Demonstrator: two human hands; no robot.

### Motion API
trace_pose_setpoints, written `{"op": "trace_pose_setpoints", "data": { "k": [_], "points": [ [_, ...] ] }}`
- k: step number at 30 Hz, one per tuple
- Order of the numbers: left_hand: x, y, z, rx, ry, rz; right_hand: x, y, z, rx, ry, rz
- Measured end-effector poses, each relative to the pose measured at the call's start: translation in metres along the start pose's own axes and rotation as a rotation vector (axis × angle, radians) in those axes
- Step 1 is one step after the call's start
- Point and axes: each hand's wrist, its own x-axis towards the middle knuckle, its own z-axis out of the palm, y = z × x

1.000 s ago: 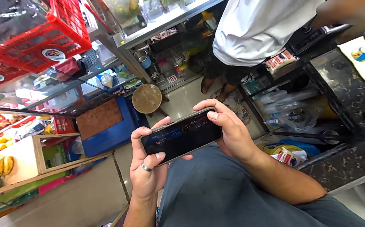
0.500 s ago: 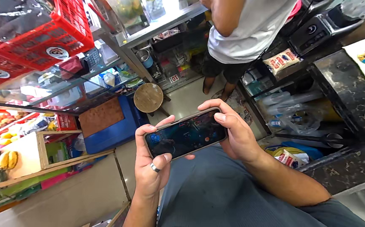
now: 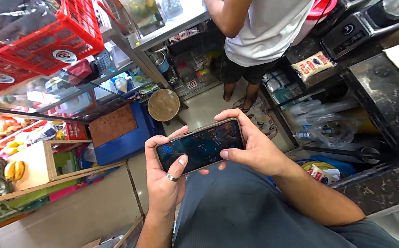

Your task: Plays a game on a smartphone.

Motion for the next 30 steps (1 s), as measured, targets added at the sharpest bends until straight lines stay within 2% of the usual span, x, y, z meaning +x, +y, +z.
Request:
{"op": "trace_pose_setpoints", "data": {
  "k": [3, 8, 14, 19, 24, 30],
  "points": [
    [0.000, 0.001, -0.004, -0.023, -0.022, -0.003, 0.003, 0.003, -0.002, 0.047, -0.036, -0.028],
    [0.000, 0.005, -0.017, -0.130, -0.152, -0.026, 0.006, 0.004, 0.000, 0.063, -0.055, -0.033],
    [-0.003, 0.008, -0.024, -0.171, -0.135, -0.019, 0.010, 0.007, 0.005, 0.075, -0.062, -0.024],
    [-0.006, 0.012, -0.029, -0.153, -0.144, -0.030, 0.010, 0.008, 0.003, 0.178, -0.199, 0.026],
    [-0.006, 0.014, -0.034, -0.159, -0.169, -0.034, 0.010, 0.010, 0.002, 0.226, -0.248, 0.020],
    [-0.005, 0.016, -0.033, -0.176, -0.150, -0.042, 0.009, 0.010, 0.004, 0.232, -0.251, 0.011]
  ]
}}
